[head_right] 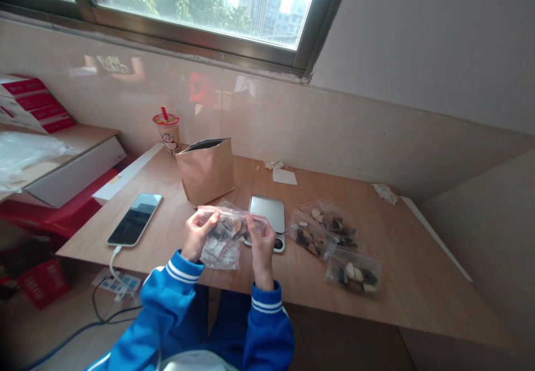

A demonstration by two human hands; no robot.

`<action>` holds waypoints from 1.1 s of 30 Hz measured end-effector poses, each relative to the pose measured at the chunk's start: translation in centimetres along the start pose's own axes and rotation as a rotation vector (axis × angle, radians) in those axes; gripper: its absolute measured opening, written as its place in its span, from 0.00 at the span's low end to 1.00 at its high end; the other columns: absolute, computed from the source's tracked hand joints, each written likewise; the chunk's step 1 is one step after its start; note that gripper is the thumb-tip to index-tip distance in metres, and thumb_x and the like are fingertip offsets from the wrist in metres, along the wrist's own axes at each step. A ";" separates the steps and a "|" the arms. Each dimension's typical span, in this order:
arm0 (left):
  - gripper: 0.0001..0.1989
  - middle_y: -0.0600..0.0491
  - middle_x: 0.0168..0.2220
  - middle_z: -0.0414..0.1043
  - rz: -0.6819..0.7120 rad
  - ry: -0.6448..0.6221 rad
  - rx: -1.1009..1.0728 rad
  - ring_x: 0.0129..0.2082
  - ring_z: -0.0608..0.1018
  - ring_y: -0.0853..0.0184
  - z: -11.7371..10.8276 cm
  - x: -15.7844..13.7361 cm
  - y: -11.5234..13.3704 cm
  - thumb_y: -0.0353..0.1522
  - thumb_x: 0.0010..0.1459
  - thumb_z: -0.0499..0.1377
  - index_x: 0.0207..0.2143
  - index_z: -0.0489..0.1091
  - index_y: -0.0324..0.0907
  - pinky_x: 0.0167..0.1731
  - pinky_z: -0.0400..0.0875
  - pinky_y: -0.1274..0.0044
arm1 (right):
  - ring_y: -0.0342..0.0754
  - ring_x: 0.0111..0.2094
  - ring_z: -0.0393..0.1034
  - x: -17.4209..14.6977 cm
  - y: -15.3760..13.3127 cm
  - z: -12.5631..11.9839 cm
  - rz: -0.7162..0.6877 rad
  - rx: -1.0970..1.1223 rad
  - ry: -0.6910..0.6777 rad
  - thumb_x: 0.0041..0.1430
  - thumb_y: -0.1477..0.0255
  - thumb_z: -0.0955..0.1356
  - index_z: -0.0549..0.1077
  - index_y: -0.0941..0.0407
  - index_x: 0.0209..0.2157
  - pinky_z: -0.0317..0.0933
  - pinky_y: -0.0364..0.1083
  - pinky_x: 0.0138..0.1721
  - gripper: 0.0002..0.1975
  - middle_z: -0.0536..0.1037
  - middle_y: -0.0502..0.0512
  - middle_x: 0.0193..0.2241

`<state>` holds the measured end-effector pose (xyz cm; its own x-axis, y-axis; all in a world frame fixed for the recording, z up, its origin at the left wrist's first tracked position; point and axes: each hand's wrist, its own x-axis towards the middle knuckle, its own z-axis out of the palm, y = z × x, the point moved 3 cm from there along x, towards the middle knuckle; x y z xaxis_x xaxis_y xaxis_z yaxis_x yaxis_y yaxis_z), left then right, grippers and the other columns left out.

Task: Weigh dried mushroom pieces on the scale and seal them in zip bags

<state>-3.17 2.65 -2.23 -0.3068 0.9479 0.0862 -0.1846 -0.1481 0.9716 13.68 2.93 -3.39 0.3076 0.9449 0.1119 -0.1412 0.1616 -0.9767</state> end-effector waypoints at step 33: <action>0.09 0.47 0.35 0.76 0.015 -0.217 -0.031 0.38 0.77 0.61 0.9 -0.5 0.1 0.37 0.48 0.67 0.29 0.79 0.40 0.40 0.71 0.73 | 0.51 0.40 0.76 -0.4 -0.7 1.4 0.026 0.033 -0.324 0.53 0.64 0.72 0.78 0.52 0.40 0.69 0.50 0.43 0.13 0.81 0.54 0.40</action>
<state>-2.22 2.44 -1.96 -0.1022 0.9835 0.1494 -0.2107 -0.1681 0.9630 12.33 2.87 -2.52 -0.0114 0.9894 0.1450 -0.1771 0.1407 -0.9741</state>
